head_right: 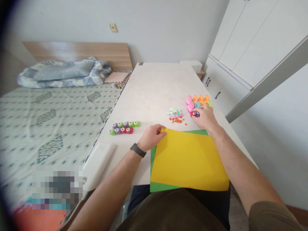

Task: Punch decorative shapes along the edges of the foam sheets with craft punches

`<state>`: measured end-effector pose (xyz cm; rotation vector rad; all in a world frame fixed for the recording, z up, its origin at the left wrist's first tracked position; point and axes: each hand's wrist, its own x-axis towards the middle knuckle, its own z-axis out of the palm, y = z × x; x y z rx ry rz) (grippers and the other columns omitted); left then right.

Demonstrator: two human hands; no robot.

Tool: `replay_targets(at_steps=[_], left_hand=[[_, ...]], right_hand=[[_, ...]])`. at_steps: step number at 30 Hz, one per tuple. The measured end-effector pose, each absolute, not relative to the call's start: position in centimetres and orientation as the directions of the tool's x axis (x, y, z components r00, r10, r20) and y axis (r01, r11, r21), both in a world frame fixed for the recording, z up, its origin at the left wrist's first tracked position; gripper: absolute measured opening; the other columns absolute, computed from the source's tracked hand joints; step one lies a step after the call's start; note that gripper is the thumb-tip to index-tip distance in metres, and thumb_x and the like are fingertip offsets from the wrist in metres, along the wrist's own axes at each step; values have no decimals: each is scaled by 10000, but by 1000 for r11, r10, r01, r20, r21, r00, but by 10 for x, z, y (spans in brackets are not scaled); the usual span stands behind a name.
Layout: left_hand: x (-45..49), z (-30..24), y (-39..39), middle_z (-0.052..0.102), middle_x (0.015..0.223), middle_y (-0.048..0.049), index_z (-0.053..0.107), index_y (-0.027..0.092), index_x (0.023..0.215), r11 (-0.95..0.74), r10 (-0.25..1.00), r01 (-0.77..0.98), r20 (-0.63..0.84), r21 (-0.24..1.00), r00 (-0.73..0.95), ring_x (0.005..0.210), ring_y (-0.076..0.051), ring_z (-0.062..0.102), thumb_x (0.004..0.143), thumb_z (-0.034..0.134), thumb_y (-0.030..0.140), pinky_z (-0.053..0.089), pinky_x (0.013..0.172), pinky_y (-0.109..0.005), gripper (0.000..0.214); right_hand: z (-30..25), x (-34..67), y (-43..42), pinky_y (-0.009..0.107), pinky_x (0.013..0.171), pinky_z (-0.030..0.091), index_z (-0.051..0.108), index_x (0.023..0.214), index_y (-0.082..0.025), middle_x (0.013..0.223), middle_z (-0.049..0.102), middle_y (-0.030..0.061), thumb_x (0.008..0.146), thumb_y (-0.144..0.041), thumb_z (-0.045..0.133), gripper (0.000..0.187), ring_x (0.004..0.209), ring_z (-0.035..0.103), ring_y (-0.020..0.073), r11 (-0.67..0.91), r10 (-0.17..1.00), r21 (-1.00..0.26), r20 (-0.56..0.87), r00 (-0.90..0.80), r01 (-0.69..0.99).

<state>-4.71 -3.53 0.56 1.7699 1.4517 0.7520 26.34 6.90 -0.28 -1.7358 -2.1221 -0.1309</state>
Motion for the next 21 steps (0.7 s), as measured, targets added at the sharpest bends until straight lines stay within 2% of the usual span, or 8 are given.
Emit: replay_targets(at_steps=[8, 16, 21], left_hand=[[-47, 5, -35, 746, 840, -46, 737, 178, 1014, -115, 980, 560, 0, 820, 201, 731, -163, 659, 835, 606, 261, 486, 639, -243, 236], [-47, 6, -36, 744, 833, -47, 740, 178, 1012, -119, 980, 570, 4, 813, 199, 730, -164, 659, 841, 607, 268, 483, 631, -240, 235], [-46, 9, -37, 740, 833, -46, 742, 171, 1021, -104, 981, 568, -9, 816, 193, 726, -161, 649, 838, 605, 257, 475, 634, -240, 243]], right_hand=[[-12, 271, 75, 488, 1079, 314, 773, 1074, -227, 1093, 650, 130, 853, -363, 648, 287, 1148, 546, 308, 246, 918, -173, 356, -173, 954], [-2, 267, 71, 485, 1059, 354, 739, 1094, -211, 1085, 680, 134, 802, -435, 693, 371, 1165, 533, 331, 150, 929, -179, 362, -77, 972], [18, 236, 66, 485, 1099, 341, 742, 1091, -193, 1137, 654, 160, 827, -351, 684, 314, 1176, 537, 342, 302, 873, -238, 458, -167, 923]])
